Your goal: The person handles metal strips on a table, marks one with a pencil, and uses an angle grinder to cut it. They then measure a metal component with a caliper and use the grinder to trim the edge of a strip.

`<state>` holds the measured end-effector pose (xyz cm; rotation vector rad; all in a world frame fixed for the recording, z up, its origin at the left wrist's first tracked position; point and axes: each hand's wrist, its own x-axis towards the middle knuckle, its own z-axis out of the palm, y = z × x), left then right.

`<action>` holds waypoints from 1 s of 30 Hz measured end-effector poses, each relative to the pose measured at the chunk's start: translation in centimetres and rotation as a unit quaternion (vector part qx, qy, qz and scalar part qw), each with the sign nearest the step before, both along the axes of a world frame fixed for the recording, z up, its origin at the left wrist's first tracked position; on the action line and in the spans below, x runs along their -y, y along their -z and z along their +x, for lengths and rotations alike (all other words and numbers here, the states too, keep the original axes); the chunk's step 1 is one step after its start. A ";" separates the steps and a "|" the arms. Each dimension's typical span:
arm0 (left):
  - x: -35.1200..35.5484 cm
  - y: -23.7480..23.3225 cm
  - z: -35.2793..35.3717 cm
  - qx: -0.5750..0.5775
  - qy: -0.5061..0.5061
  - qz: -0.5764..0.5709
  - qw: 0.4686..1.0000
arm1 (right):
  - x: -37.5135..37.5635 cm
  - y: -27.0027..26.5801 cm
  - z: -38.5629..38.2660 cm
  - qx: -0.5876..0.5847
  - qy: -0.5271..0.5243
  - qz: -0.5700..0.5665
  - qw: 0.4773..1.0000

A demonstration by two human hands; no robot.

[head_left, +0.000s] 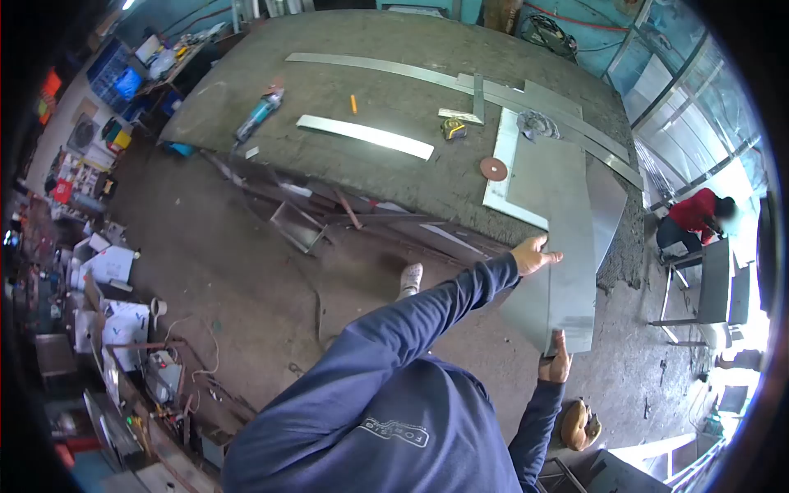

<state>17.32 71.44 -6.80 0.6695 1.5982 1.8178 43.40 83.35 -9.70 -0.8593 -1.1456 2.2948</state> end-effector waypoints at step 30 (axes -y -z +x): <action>28.5 -7.3 -20.0 0.204 -0.281 0.098 0.933 | -14.7 -2.5 -22.3 0.063 -0.072 0.058 0.994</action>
